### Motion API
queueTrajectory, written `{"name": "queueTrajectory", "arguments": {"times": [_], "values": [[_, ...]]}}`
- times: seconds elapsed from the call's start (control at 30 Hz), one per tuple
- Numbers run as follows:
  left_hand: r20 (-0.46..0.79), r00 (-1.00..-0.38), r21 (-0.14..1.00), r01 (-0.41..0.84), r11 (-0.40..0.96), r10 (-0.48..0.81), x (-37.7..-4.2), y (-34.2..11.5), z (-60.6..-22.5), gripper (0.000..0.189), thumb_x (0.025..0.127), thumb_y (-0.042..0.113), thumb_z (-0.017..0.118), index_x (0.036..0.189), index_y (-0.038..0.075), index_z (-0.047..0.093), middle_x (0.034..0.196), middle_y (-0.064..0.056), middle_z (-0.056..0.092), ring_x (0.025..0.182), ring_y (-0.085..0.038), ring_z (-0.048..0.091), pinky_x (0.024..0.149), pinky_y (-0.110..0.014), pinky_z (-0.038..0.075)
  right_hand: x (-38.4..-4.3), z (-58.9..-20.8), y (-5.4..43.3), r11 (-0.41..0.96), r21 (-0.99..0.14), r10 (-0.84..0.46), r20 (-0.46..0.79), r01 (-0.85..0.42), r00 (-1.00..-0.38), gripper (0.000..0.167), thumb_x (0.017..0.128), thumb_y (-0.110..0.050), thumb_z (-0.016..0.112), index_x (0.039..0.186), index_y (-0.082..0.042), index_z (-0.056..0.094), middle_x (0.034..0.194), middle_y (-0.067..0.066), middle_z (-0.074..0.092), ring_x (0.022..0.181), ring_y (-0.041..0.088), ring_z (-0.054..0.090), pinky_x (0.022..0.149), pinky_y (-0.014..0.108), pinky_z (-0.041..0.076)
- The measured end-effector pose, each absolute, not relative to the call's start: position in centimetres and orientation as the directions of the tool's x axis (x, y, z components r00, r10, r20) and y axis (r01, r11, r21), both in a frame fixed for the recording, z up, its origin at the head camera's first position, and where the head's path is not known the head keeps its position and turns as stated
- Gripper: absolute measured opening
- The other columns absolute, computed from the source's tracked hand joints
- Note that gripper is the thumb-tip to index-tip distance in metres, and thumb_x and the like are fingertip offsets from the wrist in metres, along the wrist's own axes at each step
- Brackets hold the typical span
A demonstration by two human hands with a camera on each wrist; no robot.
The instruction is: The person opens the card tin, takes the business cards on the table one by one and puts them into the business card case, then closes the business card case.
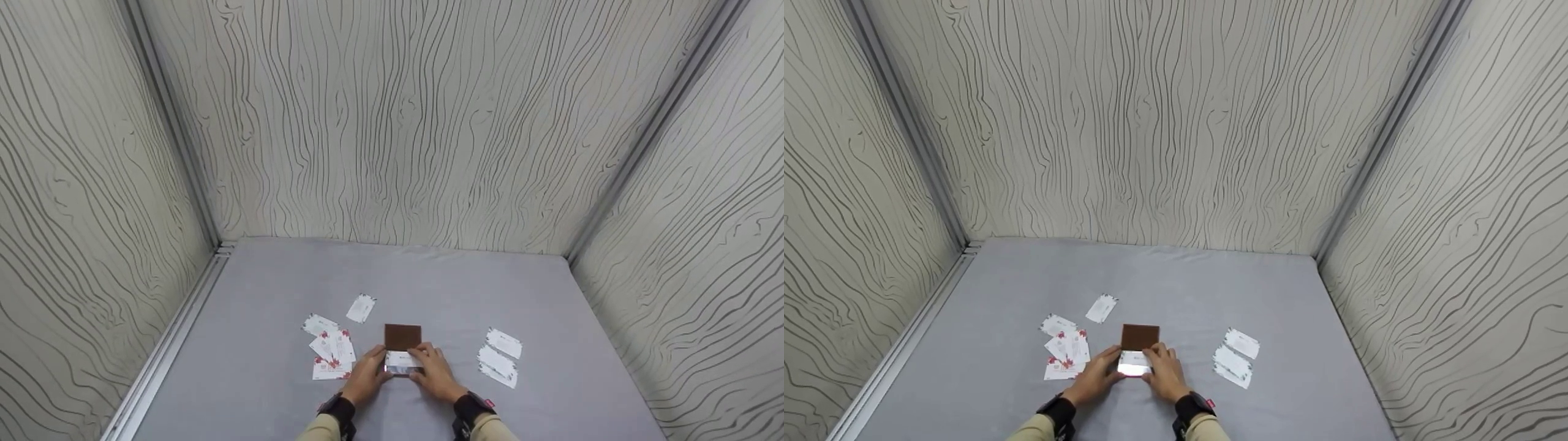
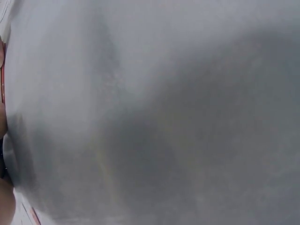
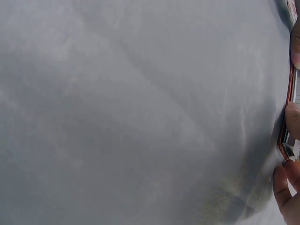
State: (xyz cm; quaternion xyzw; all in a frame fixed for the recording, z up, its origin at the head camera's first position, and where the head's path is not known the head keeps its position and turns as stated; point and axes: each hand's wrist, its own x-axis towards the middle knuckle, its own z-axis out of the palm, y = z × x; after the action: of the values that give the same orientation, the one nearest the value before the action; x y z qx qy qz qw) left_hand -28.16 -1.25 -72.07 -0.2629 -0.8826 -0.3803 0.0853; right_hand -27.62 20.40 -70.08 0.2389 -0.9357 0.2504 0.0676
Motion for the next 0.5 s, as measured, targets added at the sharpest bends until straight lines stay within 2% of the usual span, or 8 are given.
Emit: {"name": "queueTrajectory", "arguments": {"times": [0.2,0.5], "values": [[0.337,-0.853,0.645,0.518,0.562,0.398,-28.01,-1.31,-71.82,0.049,0.084,0.005,0.075,0.124,-0.017,0.057,0.132,-0.029,0.056,0.123,-0.045,0.053,0.104,-0.052,0.042,-27.52,-69.95,20.35,0.771,-0.451,-0.407,0.195,-0.450,-0.892,0.047,0.086,-0.011,0.074,0.129,0.004,0.060,0.122,0.014,0.051,0.105,0.035,0.050,0.090,0.045,0.045],[0.352,-0.845,0.629,0.531,0.567,0.402,-28.29,-1.29,-72.47,0.048,0.084,0.007,0.075,0.123,-0.016,0.058,0.131,-0.028,0.056,0.123,-0.044,0.053,0.105,-0.050,0.043,-27.48,-70.10,20.52,0.768,-0.445,-0.419,0.194,-0.461,-0.887,0.048,0.087,-0.011,0.073,0.130,0.004,0.060,0.123,0.014,0.052,0.101,0.031,0.047,0.084,0.042,0.045]]}}
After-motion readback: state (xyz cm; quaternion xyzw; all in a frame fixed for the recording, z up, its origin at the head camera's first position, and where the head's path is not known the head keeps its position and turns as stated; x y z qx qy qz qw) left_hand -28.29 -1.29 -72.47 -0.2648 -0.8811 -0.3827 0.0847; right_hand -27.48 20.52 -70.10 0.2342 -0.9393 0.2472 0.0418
